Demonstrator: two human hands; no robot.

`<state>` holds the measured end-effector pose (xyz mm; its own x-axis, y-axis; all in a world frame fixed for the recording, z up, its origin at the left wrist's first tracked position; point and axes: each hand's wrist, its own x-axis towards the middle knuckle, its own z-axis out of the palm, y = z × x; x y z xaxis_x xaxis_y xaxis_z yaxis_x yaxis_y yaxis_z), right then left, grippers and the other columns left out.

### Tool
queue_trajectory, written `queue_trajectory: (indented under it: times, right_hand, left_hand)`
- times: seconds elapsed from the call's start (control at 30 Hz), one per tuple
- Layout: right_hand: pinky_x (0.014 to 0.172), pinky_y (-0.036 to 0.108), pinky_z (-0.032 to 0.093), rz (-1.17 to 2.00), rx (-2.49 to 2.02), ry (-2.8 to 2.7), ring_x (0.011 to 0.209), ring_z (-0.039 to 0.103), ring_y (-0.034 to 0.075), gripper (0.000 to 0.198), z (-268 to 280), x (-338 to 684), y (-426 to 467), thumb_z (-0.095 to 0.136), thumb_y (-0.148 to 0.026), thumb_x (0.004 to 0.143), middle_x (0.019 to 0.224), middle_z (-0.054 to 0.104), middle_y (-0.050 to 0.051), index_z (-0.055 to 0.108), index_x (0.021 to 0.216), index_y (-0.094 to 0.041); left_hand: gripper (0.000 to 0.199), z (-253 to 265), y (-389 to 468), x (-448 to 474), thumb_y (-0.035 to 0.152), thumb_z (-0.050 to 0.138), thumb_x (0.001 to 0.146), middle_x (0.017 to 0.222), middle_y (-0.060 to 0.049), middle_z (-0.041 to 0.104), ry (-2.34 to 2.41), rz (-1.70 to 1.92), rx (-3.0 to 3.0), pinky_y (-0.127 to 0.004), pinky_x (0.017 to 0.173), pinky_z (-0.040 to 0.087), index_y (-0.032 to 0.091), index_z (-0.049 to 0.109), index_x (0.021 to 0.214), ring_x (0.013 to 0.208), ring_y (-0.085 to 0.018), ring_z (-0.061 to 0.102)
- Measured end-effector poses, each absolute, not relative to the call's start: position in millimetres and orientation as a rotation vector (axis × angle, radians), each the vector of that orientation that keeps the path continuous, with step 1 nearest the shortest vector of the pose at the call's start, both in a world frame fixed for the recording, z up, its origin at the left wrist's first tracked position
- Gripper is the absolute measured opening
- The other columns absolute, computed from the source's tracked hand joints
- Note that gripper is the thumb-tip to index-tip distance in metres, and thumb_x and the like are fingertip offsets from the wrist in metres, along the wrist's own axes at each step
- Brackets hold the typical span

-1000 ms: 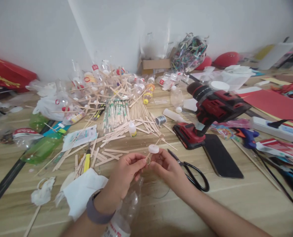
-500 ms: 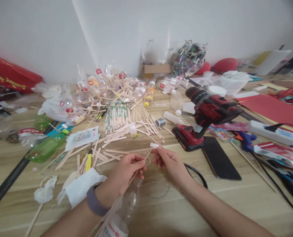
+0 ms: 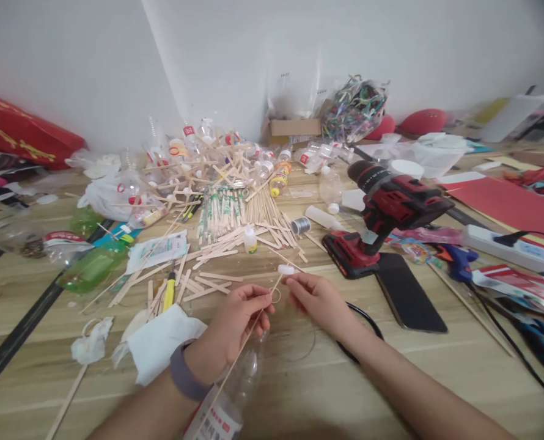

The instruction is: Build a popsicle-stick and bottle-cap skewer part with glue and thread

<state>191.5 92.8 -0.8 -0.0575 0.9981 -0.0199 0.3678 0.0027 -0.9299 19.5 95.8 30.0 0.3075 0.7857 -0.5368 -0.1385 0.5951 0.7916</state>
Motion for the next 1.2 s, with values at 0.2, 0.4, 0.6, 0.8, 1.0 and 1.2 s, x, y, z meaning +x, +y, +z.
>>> queue_trajectory:
  times: [0.2,0.4,0.6,0.8,1.0,1.2]
  right_hand:
    - [0.056,0.025,0.039,0.727,-1.408,-1.798,0.061,0.053,0.014,0.012,8,185,82,0.054,-0.022,0.085,0.072,0.061,0.002,0.066,0.084,-0.019]
    - [0.058,0.026,0.041,0.567,-1.323,-2.003,0.063,0.055,0.015,0.015,15,181,80,0.053,-0.016,0.088,0.075,0.059,0.003,0.067,0.088,-0.02]
    - [0.056,0.025,0.041,0.476,-1.326,-2.061,0.061,0.056,0.014,0.013,16,180,78,0.053,-0.012,0.086,0.073,0.059,0.001,0.063,0.084,-0.02]
    - [0.055,0.024,0.041,0.43,-1.331,-2.052,0.059,0.055,0.014,0.012,14,179,75,0.054,-0.013,0.086,0.073,0.057,0.002,0.056,0.077,-0.021]
    - [0.053,0.023,0.042,0.405,-1.295,-2.015,0.061,0.056,0.014,0.012,9,178,72,0.052,-0.013,0.086,0.072,0.056,0.001,0.054,0.077,-0.021]
    - [0.052,0.021,0.043,0.401,-1.238,-1.981,0.061,0.058,0.013,0.013,5,176,69,0.052,-0.011,0.085,0.072,0.057,0.001,0.056,0.079,-0.021]
  left_hand:
    - [0.026,28,91,22,0.028,0.076,0.058,0.057,0.003,0.06,1.074,0.704,0.706,-0.016,0.035,0.023,0.014,0.061,0.073,0.038,-0.003,0.043]
    - [0.025,31,87,23,0.03,0.076,0.055,0.052,0.006,0.053,1.062,0.717,0.708,-0.018,0.035,0.019,0.015,0.06,0.068,0.038,-0.003,0.04]
    - [0.017,29,85,22,0.024,0.068,0.057,0.054,0.005,0.055,1.065,0.731,0.698,-0.019,0.036,0.017,0.015,0.061,0.07,0.039,-0.004,0.039]
    - [0.02,26,84,22,0.025,0.071,0.059,0.053,0.005,0.053,1.038,0.735,0.699,-0.019,0.037,0.018,0.015,0.061,0.073,0.041,-0.005,0.04]
    - [0.02,26,84,23,0.028,0.071,0.059,0.047,0.006,0.05,1.033,0.721,0.719,-0.019,0.037,0.017,0.014,0.063,0.071,0.039,-0.005,0.037]
    - [0.017,26,85,23,0.029,0.07,0.059,0.045,0.005,0.048,1.027,0.68,0.742,-0.02,0.037,0.017,0.015,0.064,0.066,0.037,-0.005,0.035]
